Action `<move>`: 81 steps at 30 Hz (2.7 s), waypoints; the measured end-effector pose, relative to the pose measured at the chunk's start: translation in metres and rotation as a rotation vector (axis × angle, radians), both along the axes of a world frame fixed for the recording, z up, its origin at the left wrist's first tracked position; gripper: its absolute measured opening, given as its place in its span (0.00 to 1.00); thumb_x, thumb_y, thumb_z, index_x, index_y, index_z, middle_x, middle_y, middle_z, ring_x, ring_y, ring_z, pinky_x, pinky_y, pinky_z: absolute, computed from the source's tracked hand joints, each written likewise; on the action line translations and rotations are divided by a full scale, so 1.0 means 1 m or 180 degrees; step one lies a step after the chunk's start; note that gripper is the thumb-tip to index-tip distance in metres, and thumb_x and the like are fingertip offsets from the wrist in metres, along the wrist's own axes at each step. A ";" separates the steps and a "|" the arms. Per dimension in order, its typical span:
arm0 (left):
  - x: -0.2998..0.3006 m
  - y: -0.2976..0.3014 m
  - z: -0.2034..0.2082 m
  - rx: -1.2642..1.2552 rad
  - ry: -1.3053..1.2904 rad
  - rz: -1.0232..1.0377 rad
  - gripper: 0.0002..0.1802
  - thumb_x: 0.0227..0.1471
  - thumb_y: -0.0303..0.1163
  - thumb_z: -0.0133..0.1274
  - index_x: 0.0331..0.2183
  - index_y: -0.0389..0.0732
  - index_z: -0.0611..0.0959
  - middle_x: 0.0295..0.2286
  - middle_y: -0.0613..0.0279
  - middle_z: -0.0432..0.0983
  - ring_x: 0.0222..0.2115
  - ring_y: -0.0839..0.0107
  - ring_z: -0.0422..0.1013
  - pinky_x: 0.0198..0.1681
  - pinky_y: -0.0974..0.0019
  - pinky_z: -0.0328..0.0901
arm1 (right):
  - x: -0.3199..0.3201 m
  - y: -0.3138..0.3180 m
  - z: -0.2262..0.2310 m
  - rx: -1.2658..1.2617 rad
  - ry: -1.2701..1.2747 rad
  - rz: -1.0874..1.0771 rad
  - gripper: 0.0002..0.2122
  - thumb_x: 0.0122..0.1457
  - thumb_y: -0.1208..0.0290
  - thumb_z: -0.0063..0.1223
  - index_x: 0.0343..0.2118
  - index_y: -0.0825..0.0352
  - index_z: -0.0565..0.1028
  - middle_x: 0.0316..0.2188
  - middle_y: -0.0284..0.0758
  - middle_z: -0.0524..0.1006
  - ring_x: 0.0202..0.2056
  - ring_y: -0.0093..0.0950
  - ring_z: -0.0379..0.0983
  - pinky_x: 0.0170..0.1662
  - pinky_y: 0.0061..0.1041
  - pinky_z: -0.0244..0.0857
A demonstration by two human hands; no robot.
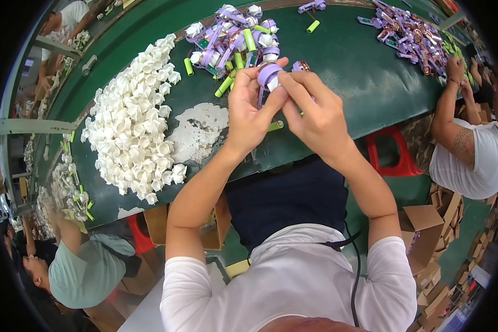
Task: The person assembles small purple plastic parts and white plastic caps by hand, joining them together on a factory assembly line.
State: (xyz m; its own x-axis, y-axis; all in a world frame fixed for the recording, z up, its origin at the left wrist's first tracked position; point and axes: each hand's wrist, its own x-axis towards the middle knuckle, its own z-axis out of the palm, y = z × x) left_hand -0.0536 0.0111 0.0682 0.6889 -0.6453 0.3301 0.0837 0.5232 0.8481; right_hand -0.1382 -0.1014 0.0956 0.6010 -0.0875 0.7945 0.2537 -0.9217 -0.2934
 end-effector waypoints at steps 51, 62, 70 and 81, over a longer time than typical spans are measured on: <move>-0.008 -0.024 -0.057 0.0864 -0.4508 0.1145 0.18 0.44 0.43 0.58 0.38 0.48 0.81 0.47 0.59 0.71 0.55 0.60 0.60 0.55 0.46 0.52 | 0.083 0.162 -0.027 0.0015 0.3054 0.2351 0.13 0.53 0.67 0.61 0.36 0.74 0.77 0.31 0.50 0.76 0.35 0.51 0.74 0.41 0.42 0.68; -0.006 -0.015 -0.057 0.1031 -0.3709 0.1107 0.24 0.43 0.43 0.59 0.40 0.41 0.75 0.45 0.55 0.68 0.51 0.57 0.61 0.49 0.49 0.57 | 0.037 0.080 0.040 0.0747 0.2188 0.0780 0.13 0.50 0.74 0.66 0.36 0.72 0.75 0.27 0.35 0.77 0.25 0.22 0.71 0.31 0.21 0.66; -0.002 -0.007 -0.035 0.1450 -0.3566 0.0597 0.19 0.44 0.32 0.62 0.40 0.37 0.80 0.42 0.57 0.73 0.48 0.57 0.66 0.48 0.55 0.61 | -0.057 -0.058 -0.019 0.1168 0.2088 -0.0518 0.17 0.50 0.68 0.66 0.40 0.69 0.75 0.47 0.43 0.77 0.47 0.35 0.74 0.47 0.32 0.65; -0.002 0.001 -0.030 0.1478 -0.1932 0.1179 0.12 0.52 0.25 0.55 0.39 0.30 0.81 0.35 0.49 0.78 0.30 0.61 0.76 0.34 0.64 0.70 | -0.006 -0.041 -0.046 0.0560 0.1813 -0.0595 0.14 0.49 0.66 0.66 0.34 0.69 0.77 0.36 0.44 0.77 0.37 0.45 0.71 0.43 0.38 0.65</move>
